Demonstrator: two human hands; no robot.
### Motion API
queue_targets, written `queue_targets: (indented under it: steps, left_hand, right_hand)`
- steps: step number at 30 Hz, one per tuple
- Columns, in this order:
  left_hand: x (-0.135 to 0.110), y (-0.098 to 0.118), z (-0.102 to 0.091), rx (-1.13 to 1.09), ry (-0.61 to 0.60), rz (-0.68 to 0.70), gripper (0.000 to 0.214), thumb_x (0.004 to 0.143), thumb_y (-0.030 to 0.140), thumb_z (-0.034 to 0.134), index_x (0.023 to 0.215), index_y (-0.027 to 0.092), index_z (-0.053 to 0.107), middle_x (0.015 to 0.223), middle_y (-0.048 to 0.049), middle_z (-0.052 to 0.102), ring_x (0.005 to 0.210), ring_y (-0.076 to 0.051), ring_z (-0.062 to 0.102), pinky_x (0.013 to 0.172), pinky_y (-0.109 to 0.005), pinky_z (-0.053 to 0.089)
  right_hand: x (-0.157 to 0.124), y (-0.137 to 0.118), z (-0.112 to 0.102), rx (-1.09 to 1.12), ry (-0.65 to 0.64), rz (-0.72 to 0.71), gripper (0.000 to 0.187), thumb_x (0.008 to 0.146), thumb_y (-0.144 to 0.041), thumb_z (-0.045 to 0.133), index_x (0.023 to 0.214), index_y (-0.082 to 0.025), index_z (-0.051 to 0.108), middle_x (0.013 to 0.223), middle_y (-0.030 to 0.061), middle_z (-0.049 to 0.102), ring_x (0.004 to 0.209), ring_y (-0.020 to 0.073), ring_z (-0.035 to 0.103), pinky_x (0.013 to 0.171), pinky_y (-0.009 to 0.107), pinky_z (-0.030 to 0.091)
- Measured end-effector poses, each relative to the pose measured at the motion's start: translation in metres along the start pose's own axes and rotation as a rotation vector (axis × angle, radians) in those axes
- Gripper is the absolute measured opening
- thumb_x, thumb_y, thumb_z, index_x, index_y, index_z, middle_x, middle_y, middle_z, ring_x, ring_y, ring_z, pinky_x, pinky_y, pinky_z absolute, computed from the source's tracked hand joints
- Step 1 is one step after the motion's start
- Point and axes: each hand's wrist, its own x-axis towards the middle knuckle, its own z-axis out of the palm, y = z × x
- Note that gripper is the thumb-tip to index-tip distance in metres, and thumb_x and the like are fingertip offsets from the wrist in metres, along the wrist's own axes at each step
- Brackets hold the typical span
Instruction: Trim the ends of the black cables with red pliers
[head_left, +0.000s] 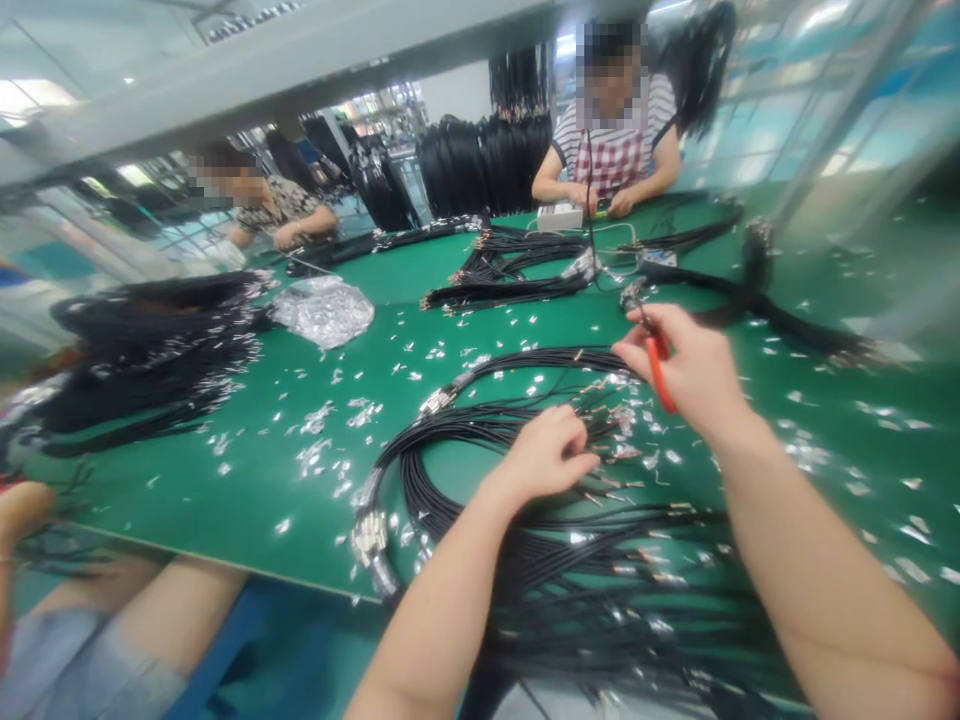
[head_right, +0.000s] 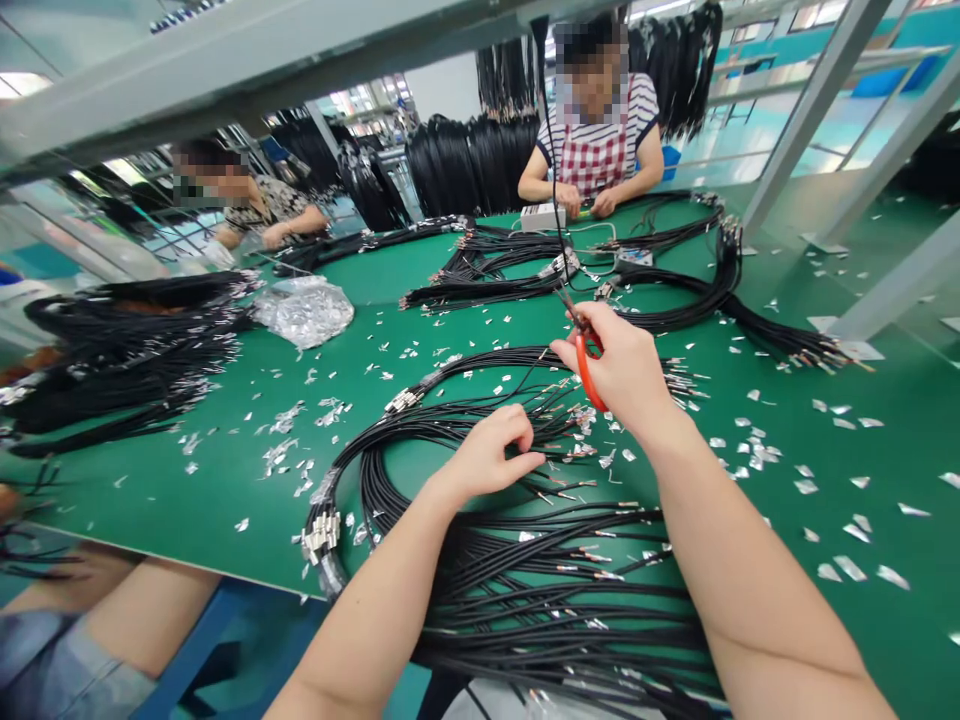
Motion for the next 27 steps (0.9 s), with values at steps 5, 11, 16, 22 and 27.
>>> queue_targets:
  steps: [5,11,16,22,27]
  left_hand:
    - [-0.005,0.003,0.0,0.002,-0.329,0.145,0.006,0.073,0.02,0.055,0.075,0.019,0.061,0.075,-0.001,0.059,0.071,-0.014,0.052,0.067,-0.025,0.039]
    - [0.003,-0.004,0.034,0.218,-0.234,0.125,0.006,0.066,0.016,0.062,0.068,0.021,0.059,0.077,-0.0044,0.058,0.077,-0.021,0.05,0.072,-0.031,0.038]
    - [0.005,-0.004,0.029,0.012,0.031,0.058,0.011,0.077,0.021,0.053,0.067,0.021,0.058,0.068,-0.0029,0.059,0.066,-0.016,0.051,0.065,-0.027,0.04]
    - [0.006,-0.001,0.003,-0.699,0.502,-0.249,0.009,0.076,0.026,0.053,0.08,0.018,0.056,0.063,0.0019,0.053,0.053,-0.01,0.048,0.052,-0.022,0.038]
    - [0.007,-0.002,-0.005,-0.876,0.631,-0.283,0.011,0.07,0.024,0.059,0.077,0.015,0.056,0.06,0.0019,0.053,0.052,-0.008,0.048,0.051,-0.02,0.037]
  right_hand:
    - [0.003,0.01,0.0,-0.059,-0.078,-0.097,0.035,0.07,-0.02,0.061,0.104,-0.019,0.054,0.089,0.0073,0.055,0.076,0.0204,0.054,0.068,0.034,0.047]
    - [0.0,-0.001,0.004,0.043,-0.11,-0.13,0.028,0.074,-0.018,0.057,0.102,-0.021,0.058,0.087,0.0054,0.056,0.073,0.0177,0.054,0.068,0.032,0.047]
    - [-0.003,-0.005,0.006,0.251,-0.133,0.001,0.03,0.078,-0.029,0.057,0.107,-0.022,0.058,0.087,0.0045,0.059,0.074,0.018,0.057,0.07,0.032,0.048]
    - [-0.01,-0.018,0.019,0.535,-0.22,0.169,0.033,0.072,-0.029,0.063,0.103,-0.022,0.056,0.072,-0.0011,0.055,0.06,0.0128,0.052,0.06,0.028,0.047]
    - [-0.018,-0.037,0.035,0.67,-0.221,0.206,0.026,0.069,-0.023,0.063,0.094,-0.023,0.055,0.077,0.001,0.058,0.07,0.0161,0.057,0.066,0.031,0.049]
